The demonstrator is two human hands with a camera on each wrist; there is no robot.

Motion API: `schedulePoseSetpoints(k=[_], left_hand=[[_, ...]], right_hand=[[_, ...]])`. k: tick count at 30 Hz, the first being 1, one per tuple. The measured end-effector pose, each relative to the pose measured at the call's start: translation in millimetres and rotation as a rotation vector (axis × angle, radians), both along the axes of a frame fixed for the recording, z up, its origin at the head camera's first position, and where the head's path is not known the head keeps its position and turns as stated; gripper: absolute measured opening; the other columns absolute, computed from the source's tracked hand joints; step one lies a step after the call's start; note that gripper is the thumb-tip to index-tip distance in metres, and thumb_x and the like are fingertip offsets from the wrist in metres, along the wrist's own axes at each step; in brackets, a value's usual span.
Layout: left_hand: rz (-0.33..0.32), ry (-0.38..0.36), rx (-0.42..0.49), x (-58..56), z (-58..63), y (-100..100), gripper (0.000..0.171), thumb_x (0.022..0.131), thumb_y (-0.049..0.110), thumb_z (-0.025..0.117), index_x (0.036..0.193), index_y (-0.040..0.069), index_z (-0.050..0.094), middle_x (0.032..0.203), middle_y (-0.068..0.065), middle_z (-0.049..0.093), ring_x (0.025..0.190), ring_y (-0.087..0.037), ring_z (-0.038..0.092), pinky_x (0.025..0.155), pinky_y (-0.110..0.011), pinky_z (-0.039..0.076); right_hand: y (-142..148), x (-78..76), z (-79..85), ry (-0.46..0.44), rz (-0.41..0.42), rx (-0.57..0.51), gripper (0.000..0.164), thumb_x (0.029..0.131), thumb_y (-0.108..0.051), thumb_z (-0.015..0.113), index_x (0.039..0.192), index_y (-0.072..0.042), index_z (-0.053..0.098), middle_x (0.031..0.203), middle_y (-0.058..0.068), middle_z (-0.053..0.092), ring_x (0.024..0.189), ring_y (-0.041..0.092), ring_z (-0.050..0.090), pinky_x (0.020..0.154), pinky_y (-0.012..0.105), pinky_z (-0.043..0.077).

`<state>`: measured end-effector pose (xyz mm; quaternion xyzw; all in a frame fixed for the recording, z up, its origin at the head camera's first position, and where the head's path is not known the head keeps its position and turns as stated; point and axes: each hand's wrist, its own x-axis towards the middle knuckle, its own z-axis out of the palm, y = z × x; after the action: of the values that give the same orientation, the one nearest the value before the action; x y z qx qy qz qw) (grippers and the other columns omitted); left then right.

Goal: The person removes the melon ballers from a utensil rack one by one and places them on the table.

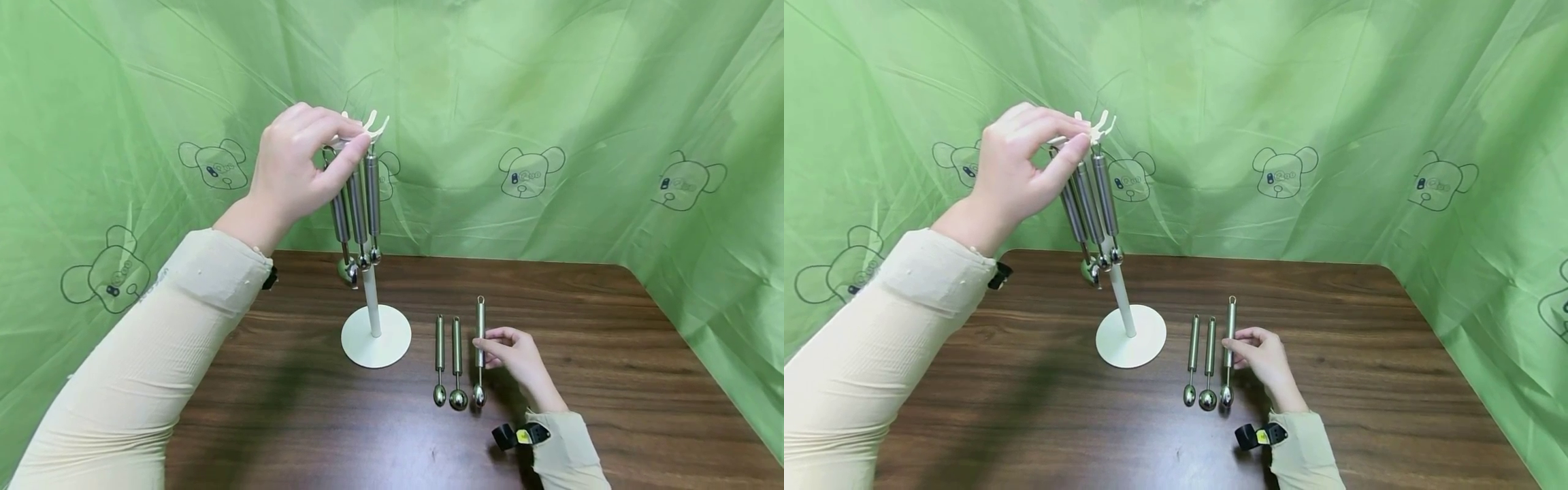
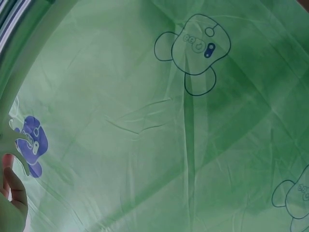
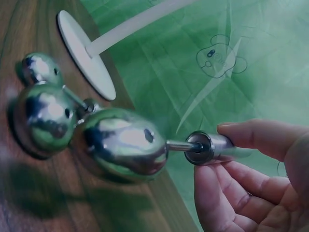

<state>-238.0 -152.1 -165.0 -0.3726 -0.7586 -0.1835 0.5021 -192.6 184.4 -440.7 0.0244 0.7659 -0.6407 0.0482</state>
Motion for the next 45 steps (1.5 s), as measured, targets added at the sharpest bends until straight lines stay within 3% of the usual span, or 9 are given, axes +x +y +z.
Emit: schedulePoseSetpoints(k=[11, 24, 45], left_hand=[[0.000, -0.001, 0.005, 0.4, -0.1, 0.3, 0.030, 0.097, 0.030, 0.058, 0.094, 0.006, 0.076, 0.096, -0.011, 0.076, 0.082, -0.027, 0.065, 0.073, -0.038, 0.049], [0.000, -0.012, 0.005, 2.7, 0.8, 1.8, 0.031, 0.097, 0.030, 0.058, 0.094, 0.006, 0.076, 0.097, -0.011, 0.076, 0.082, -0.027, 0.065, 0.075, -0.037, 0.049], [-0.010, 0.000, 0.025, 2.1, -1.0, 1.2, 0.029, 0.096, 0.029, 0.059, 0.093, 0.005, 0.075, 0.095, -0.011, 0.076, 0.079, -0.027, 0.064, 0.072, -0.037, 0.049]], right_hand=[[3.4, -3.3, -12.0, -0.065, 0.009, 0.052, 0.032, 0.087, -0.007, 0.072, 0.107, 0.014, 0.059, 0.070, -0.001, 0.066, 0.056, 0.011, 0.063, 0.057, 0.027, 0.058], [4.0, -2.2, -19.7, -0.121, 0.023, 0.089, 0.029, 0.085, -0.008, 0.072, 0.102, 0.013, 0.060, 0.069, 0.001, 0.065, 0.057, 0.012, 0.062, 0.056, 0.027, 0.058], [0.9, 0.7, -27.3, -0.160, 0.000, 0.169, 0.029, 0.084, -0.011, 0.074, 0.099, 0.011, 0.062, 0.072, 0.003, 0.064, 0.055, 0.010, 0.060, 0.053, 0.025, 0.056]])
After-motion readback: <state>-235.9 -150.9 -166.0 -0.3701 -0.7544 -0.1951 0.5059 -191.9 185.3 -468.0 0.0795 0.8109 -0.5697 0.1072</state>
